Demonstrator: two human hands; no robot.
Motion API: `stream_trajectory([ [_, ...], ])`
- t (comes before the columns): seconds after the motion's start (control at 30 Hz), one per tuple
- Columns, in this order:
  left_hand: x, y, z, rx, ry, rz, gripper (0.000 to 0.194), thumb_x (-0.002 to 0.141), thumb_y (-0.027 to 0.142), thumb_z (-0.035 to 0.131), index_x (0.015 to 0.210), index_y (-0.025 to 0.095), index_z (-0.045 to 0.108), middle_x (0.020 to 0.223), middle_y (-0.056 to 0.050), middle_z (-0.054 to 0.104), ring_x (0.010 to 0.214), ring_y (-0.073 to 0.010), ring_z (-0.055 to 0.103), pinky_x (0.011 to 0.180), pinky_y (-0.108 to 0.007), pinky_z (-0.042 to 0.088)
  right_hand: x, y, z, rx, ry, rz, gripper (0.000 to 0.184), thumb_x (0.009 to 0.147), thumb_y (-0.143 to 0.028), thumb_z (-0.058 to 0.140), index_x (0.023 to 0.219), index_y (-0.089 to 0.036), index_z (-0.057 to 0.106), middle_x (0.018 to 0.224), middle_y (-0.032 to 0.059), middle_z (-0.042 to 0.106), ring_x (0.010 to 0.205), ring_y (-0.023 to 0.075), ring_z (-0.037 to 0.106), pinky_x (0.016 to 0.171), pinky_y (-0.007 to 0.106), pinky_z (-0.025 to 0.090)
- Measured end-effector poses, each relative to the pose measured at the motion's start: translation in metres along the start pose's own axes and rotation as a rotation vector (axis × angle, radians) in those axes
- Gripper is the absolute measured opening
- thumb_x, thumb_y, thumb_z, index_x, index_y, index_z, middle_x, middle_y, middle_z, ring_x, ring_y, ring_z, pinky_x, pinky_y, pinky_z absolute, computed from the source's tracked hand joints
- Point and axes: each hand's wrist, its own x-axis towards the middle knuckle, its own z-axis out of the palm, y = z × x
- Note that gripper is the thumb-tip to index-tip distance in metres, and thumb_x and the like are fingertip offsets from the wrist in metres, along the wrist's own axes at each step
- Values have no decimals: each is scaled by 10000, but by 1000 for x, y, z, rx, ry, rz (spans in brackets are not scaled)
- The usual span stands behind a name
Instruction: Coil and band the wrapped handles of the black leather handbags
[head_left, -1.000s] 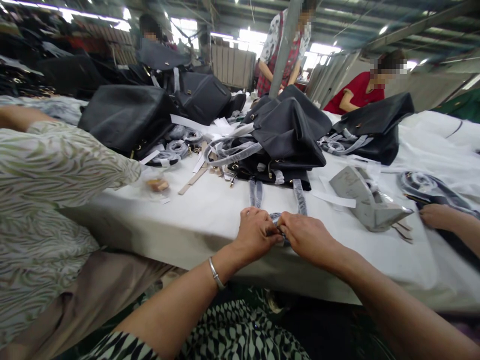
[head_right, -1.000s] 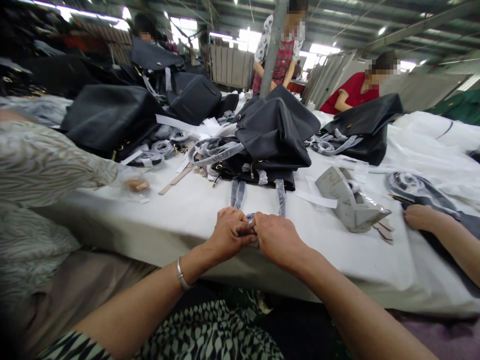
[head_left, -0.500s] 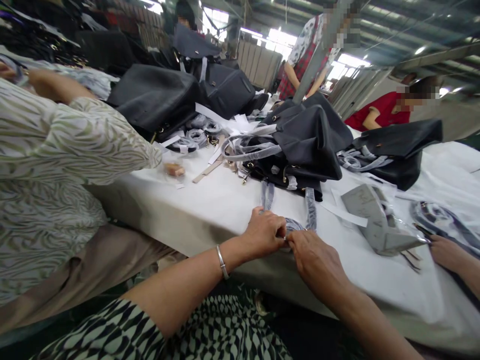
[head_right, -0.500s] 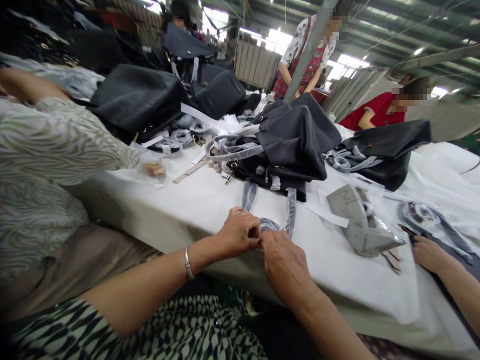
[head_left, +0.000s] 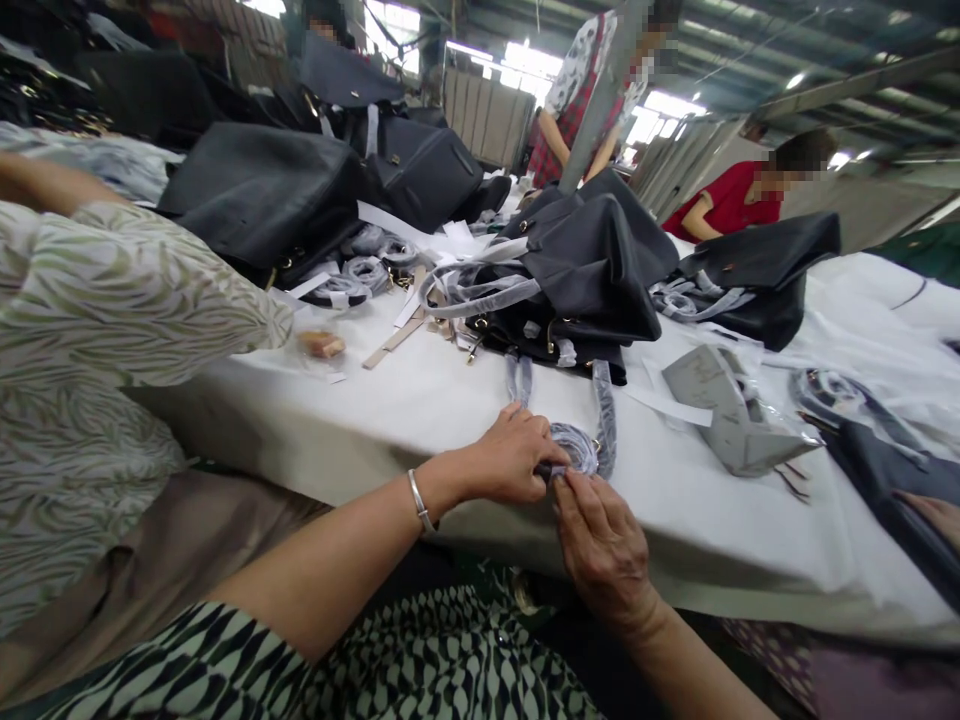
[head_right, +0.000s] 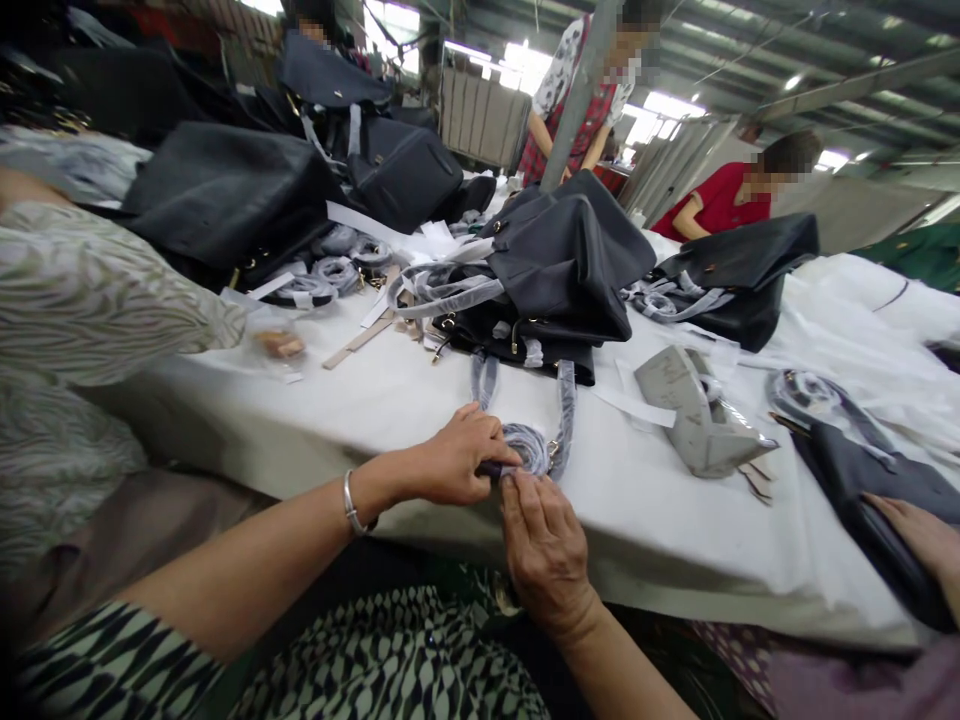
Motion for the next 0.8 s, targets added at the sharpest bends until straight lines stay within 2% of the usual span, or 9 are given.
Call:
stream_trajectory([
  [0.07,2,2,1,14,15,-15,204,766,335,653,951,273,714,843,-27,551,877,-211,505,922,-391,354,-5,1,1,15,35,-3,381,862,-110,570,1243,-96,582,1238,158,608,1146,287,537,1030,488,411],
  [0.17,3,1,6,39,65,-15,246,826,446,625,901,231,717,863,-42,542,892,-209,480,874,-365,368,-14,4,3,47,45,21,402,852,-132,591,1254,-152,578,1257,120,605,1172,289,518,1049,530,382],
  [0.33,5,-9,11,26,1,87,217,818,329,675,1021,251,675,940,-45,529,904,-206,448,833,-360,358,-24,32,3,284,124,-44,363,833,-113,525,1178,-182,617,1272,101,589,1258,276,455,1037,497,418],
  [0.43,7,-11,11,50,-37,66,230,785,267,692,1012,245,663,949,-50,522,903,-221,436,826,-382,349,-18,88,-12,274,314,118,320,831,-107,523,1118,-194,635,1212,102,616,1178,250,527,992,462,456],
  [0.53,8,-8,11,37,-58,51,207,792,226,658,999,229,649,951,-57,518,913,-230,436,830,-391,348,-9,180,-42,62,488,519,203,867,-213,537,1010,-194,680,1076,99,674,1067,245,590,975,438,441],
  [0.6,8,-8,12,-1,-58,53,196,801,204,630,996,222,641,948,-57,514,918,-227,443,836,-389,352,-4,246,-59,-41,360,852,255,880,-300,502,963,-166,703,1042,122,686,1049,275,595,975,441,413],
  [0.67,8,-11,15,-39,-52,44,210,798,187,619,1004,224,636,961,-56,509,927,-223,451,838,-378,362,-2,299,-66,25,-36,1130,319,876,-373,491,907,-155,722,980,141,699,957,293,626,862,423,460],
  [0.73,9,-15,18,-68,-46,25,243,788,178,622,1024,233,634,983,-55,505,935,-219,459,826,-359,374,-2,331,-63,134,-253,1189,374,865,-419,509,754,-138,729,804,139,710,764,256,654,719,365,489],
  [0.8,9,-16,19,-85,-37,6,259,778,174,631,1029,237,639,993,-55,503,930,-215,467,805,-346,379,-2,342,-52,219,-334,1155,378,831,-422,568,622,-135,698,639,111,681,601,205,628,622,322,479],
])
